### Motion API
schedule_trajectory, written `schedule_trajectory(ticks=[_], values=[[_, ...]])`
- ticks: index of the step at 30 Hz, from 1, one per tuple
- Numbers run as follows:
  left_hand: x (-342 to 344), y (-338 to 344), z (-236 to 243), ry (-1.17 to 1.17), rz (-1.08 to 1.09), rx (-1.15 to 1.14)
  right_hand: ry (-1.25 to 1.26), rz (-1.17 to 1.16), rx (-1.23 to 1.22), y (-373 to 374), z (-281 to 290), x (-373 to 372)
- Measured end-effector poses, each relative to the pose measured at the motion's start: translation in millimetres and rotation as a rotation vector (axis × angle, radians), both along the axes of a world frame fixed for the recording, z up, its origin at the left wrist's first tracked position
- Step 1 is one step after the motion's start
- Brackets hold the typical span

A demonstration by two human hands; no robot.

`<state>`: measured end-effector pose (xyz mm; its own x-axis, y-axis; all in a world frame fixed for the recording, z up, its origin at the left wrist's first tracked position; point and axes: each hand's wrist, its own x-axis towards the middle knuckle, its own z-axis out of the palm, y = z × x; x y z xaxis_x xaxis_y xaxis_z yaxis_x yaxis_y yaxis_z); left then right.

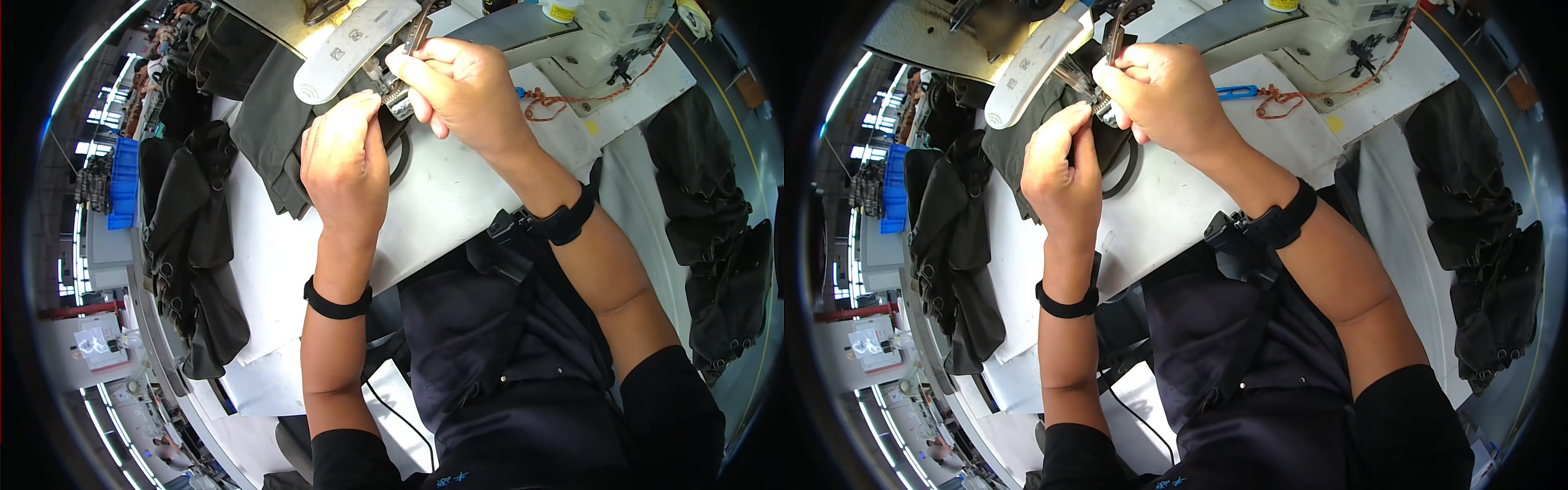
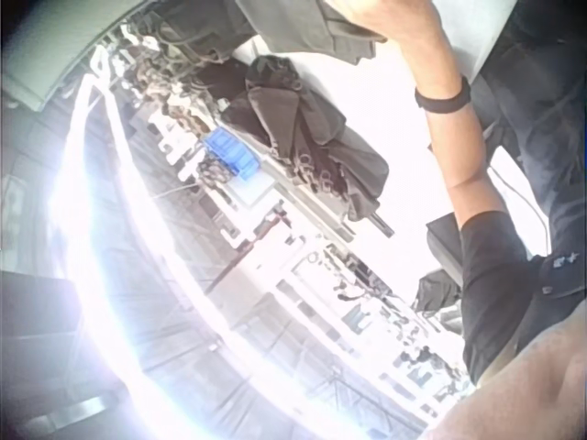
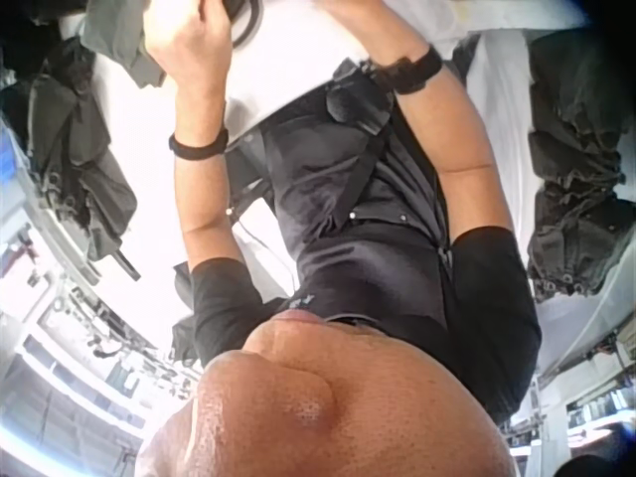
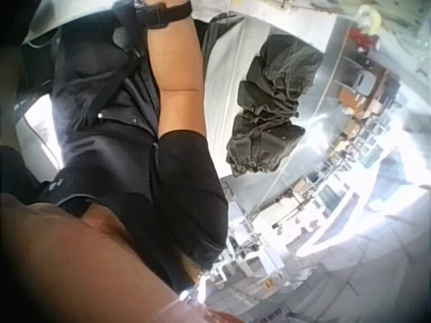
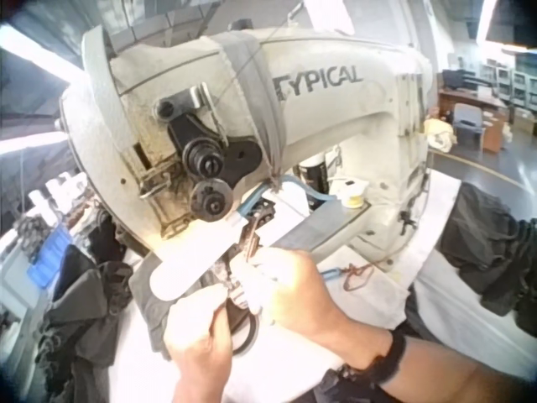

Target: Using an industrial sewing machine to construct canvas or leather bags.

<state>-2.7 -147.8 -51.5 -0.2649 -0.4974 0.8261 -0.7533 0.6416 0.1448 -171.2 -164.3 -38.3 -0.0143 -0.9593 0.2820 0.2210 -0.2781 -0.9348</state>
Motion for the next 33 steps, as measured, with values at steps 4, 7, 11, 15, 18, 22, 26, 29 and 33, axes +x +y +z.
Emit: schedule_trajectory(ticks=[4,7,11,15,18,22,26,29,33], values=[[0.5,3.2,5.4,-0.024,-0.003,0.012,0.024,-0.018,0.009,1.7,2.3,1.2],[6.6,5.1,20.6,-0.007,-0.098,0.165,-0.013,-0.001,0.003,2.8,1.0,1.0],[30.8,-11.6,53.6,-0.209,-0.137,0.383,0.010,0.033,-0.016,-0.4,-3.6,-1.2],[42.1,-34.7,58.0,-0.404,-0.171,0.385,-0.044,0.092,0.037,10.0,-0.5,-7.2],[47.5,-47.0,53.5,-0.419,-0.247,0.429,-0.117,-0.091,-0.261,48.0,8.0,-25.3],[46.1,-63.6,49.7,-0.452,-0.288,0.399,-0.046,0.035,-0.762,114.7,30.8,-54.5],[42.7,-65.4,48.1,-0.450,-0.266,0.385,-0.035,0.070,-0.918,143.7,60.0,-72.2],[39.3,-61.2,50.4,-0.421,-0.205,0.429,-0.030,0.062,-0.975,153.0,77.2,-76.2],[34.1,-59.5,55.6,-0.365,-0.248,0.475,-0.027,0.062,-1.040,169.3,91.4,-82.2]])
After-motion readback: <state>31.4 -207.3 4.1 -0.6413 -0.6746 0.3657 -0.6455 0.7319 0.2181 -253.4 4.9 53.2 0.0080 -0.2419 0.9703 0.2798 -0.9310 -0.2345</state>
